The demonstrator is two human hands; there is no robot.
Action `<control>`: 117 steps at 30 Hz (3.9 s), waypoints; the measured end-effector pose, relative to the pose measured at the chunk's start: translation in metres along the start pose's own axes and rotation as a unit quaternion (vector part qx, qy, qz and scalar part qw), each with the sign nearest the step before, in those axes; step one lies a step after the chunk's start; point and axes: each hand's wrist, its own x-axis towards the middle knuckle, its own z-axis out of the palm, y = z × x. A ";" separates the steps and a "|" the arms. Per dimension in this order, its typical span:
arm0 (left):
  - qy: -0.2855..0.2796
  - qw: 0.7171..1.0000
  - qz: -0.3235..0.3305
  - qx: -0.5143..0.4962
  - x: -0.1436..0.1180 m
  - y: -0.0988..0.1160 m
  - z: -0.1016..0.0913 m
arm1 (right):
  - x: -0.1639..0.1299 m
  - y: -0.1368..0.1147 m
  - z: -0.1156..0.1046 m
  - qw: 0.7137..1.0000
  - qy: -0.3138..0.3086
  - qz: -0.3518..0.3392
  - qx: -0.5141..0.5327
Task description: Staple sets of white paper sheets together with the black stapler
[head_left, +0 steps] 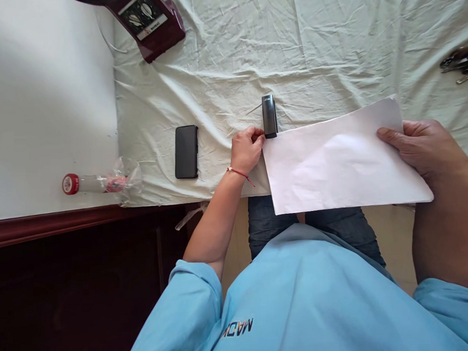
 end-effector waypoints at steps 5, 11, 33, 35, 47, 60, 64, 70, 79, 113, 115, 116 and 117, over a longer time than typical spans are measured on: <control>0.004 1.000 0.008 -0.017 -0.005 -0.003 0.003 | -0.001 -0.003 -0.003 0.999 0.000 0.021 -0.031; 0.087 0.990 0.112 0.026 -0.022 -0.004 -0.002 | 0.003 0.001 -0.010 0.999 0.006 0.024 -0.042; 0.048 0.979 0.195 0.017 -0.050 -0.007 -0.007 | -0.002 0.034 -0.027 0.998 0.004 -0.066 0.017; 0.086 0.983 0.159 -0.042 -0.065 -0.013 -0.007 | -0.004 0.041 -0.035 0.996 0.026 -0.078 0.033; 0.043 0.941 0.051 -0.331 -0.095 -0.026 -0.023 | 0.019 0.004 0.032 0.944 -0.035 -0.229 0.233; 0.032 0.963 0.094 -0.250 -0.095 -0.032 -0.023 | 0.051 0.021 0.057 0.916 -0.020 -0.317 0.246; 0.015 0.968 0.041 -0.245 -0.096 -0.030 -0.024 | 0.049 0.025 0.061 0.914 -0.019 -0.341 0.220; 0.048 0.972 -0.041 -0.227 -0.094 -0.032 -0.022 | 0.049 0.028 0.062 0.903 -0.045 -0.344 0.252; 0.152 0.952 -0.067 -0.257 -0.092 -0.026 -0.022 | 0.048 0.027 0.065 0.899 -0.066 -0.338 0.271; 0.087 0.969 -0.030 -0.231 -0.092 -0.031 -0.026 | 0.051 0.020 0.061 0.905 0.043 -0.361 0.223; 0.094 0.971 -0.015 -0.221 -0.092 -0.032 -0.027 | 0.052 0.020 0.060 0.903 0.040 -0.363 0.228; 0.087 0.970 -0.009 -0.228 -0.092 -0.033 -0.027 | 0.053 0.020 0.060 0.900 0.038 -0.365 0.234; 0.070 0.968 -0.005 -0.243 -0.093 -0.034 -0.028 | 0.054 0.020 0.060 0.898 0.036 -0.367 0.239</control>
